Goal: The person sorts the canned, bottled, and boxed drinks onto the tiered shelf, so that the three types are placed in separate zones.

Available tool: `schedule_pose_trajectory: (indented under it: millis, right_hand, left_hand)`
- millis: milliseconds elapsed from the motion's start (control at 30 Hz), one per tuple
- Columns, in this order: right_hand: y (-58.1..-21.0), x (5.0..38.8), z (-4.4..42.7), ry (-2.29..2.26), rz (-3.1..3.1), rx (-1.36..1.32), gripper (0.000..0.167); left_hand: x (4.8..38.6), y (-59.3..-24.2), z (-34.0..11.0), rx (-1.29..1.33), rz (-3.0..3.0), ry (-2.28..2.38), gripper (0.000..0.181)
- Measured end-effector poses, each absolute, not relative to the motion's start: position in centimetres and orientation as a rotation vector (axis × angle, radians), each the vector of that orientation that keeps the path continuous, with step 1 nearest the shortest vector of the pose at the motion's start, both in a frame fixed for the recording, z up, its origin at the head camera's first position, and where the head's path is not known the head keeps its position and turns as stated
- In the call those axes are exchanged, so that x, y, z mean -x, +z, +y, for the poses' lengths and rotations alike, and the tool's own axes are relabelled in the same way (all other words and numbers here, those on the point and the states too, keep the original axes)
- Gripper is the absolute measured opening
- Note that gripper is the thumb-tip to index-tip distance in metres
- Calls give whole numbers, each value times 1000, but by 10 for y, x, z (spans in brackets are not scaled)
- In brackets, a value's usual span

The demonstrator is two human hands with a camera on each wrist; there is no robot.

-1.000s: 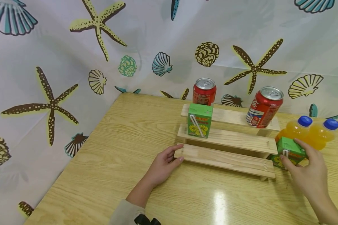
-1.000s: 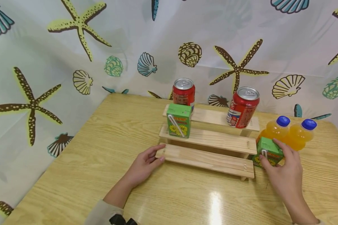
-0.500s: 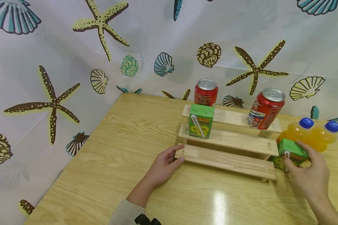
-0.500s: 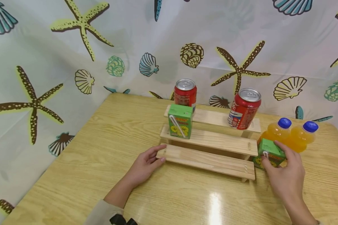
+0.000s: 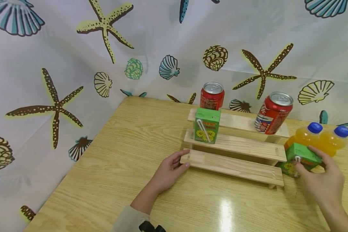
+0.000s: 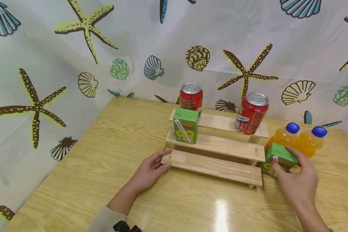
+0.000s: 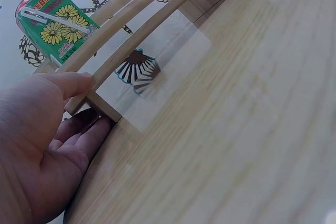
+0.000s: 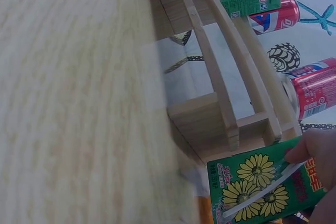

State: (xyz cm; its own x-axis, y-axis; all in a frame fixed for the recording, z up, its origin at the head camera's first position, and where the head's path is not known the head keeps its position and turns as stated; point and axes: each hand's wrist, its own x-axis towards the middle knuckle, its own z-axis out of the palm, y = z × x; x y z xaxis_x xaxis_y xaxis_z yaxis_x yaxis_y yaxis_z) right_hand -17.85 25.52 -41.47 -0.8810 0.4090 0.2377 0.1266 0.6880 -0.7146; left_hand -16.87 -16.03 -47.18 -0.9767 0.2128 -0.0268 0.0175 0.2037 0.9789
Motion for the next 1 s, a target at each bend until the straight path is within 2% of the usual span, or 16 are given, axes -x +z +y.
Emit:
schedule_pose_trajectory:
  millis: [467, 1000]
  right_hand:
    - [-397, 173, 257, 992, -2389, 381, 57]
    - [-383, 167, 253, 1008, -2376, 362, 61]
  left_hand:
    - [168, -470, -160, -223, 2321, 1874, 47]
    - [168, -472, -160, -227, 2310, 1867, 47]
